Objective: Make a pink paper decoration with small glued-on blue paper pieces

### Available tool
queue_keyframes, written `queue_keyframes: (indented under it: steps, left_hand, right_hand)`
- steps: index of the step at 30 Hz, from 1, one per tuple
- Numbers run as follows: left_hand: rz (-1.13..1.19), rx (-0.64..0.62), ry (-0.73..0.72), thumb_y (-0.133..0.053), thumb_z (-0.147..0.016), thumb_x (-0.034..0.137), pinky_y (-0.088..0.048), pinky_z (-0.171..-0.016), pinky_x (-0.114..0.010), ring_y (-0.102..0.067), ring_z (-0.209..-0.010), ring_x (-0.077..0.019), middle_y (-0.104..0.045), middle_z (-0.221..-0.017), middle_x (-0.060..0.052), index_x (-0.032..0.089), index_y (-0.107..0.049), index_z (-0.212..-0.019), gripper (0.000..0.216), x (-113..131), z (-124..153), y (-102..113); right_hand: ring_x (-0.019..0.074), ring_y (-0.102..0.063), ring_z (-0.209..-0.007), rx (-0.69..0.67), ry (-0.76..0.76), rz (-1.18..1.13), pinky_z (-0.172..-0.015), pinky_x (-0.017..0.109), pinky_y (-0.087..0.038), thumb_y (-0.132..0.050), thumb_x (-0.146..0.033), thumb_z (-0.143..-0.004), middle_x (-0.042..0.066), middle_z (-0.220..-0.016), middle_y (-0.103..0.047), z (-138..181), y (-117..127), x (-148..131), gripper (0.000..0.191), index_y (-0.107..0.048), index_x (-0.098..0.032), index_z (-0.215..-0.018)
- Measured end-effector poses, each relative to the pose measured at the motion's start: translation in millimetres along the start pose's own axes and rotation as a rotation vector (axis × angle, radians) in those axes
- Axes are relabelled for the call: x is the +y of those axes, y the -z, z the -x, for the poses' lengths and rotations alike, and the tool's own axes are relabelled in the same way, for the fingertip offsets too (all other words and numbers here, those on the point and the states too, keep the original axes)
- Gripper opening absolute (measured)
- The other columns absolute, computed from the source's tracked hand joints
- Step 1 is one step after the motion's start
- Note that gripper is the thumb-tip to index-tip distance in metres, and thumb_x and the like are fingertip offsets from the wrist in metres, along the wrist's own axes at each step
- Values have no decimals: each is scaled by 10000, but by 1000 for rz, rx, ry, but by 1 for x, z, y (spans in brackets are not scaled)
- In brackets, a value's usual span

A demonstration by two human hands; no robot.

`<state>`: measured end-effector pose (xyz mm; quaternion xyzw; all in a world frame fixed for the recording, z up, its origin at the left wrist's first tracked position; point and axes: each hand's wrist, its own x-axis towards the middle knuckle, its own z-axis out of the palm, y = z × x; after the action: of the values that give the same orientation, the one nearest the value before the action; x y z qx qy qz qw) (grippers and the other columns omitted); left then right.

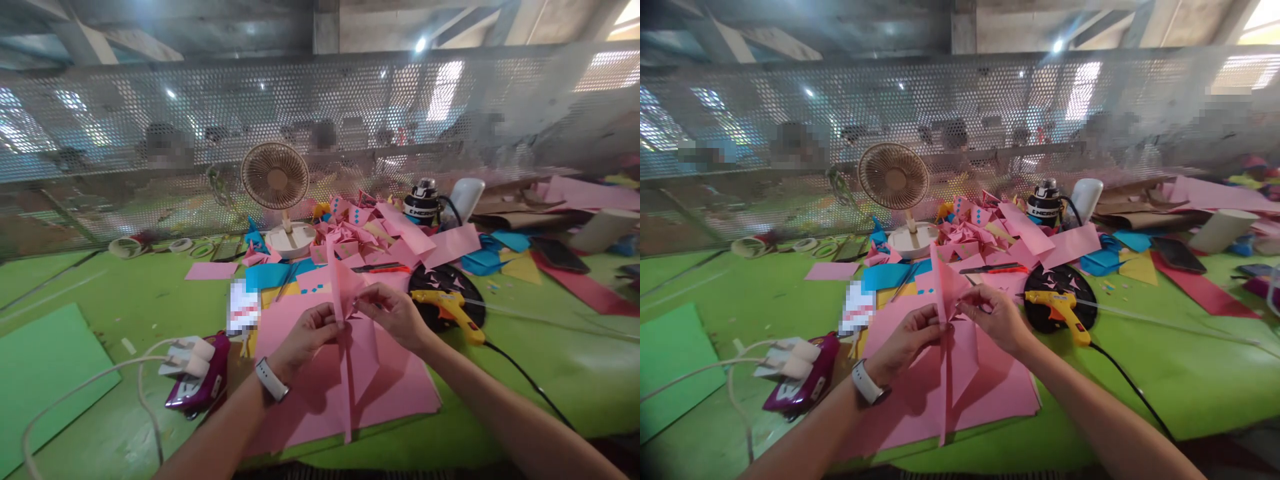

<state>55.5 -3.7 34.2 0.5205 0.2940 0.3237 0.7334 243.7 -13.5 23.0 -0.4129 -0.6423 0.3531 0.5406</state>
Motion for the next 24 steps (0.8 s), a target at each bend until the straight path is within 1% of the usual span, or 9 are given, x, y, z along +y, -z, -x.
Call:
queue_keyframes:
  steps: [3,7,12,16,20,22,24]
  left_hand:
    - [-12,7,-23,-699,-721,271,-450,-653,-228,-544,-677,-103,-601,-797,-31,147,-634,-918,241,4,0,-3]
    - [-57,19,-51,-703,-718,289,-452,-675,-239,-543,-709,-113,-596,-809,-33,146,-628,-928,265,9,0,-7]
    - [-126,69,-17,-703,-702,363,-439,-597,-228,-502,-610,-94,-562,-706,-11,124,-627,-843,287,10,0,-12]
    - [-136,117,-14,-719,-666,407,-432,-577,-239,-506,-593,-106,-547,-649,-6,118,-625,-796,330,10,-1,-15]
    - [-138,172,-37,-740,-615,448,-389,-538,-219,-492,-577,-105,-546,-612,-5,112,-629,-736,374,8,-2,-17]
    - [-129,186,-41,-738,-608,466,-379,-532,-218,-487,-574,-105,-553,-614,-6,113,-631,-730,388,7,-3,-17]
    - [-115,187,-41,-735,-610,468,-380,-537,-220,-486,-578,-105,-562,-624,-8,114,-633,-734,389,6,-3,-17]
  right_hand:
    - [141,-591,-693,33,21,-9,-649,271,-477,-630,-310,-785,13,-754,-633,0,-1,-4,133,-612,-195,-852]
    - [144,-588,-702,54,19,-26,-652,272,-484,-646,-316,-772,18,-768,-622,1,0,-10,155,-606,-191,-855]
    - [151,-577,-714,60,19,7,-657,278,-479,-621,-331,-792,32,-781,-617,3,-1,-12,154,-603,-191,-854]
    - [148,-568,-707,56,11,6,-648,273,-470,-619,-340,-793,30,-781,-613,3,-3,-11,162,-600,-191,-855]
    - [149,-567,-706,51,3,-16,-649,276,-470,-617,-361,-791,29,-785,-613,4,-4,-8,186,-597,-191,-866]
    - [146,-568,-702,48,-10,-30,-645,272,-471,-619,-363,-790,24,-784,-604,4,-4,-7,217,-592,-195,-925]
    - [141,-565,-689,51,-18,-22,-647,270,-469,-619,-353,-792,9,-755,-588,4,-5,-6,300,-564,-204,-1046]
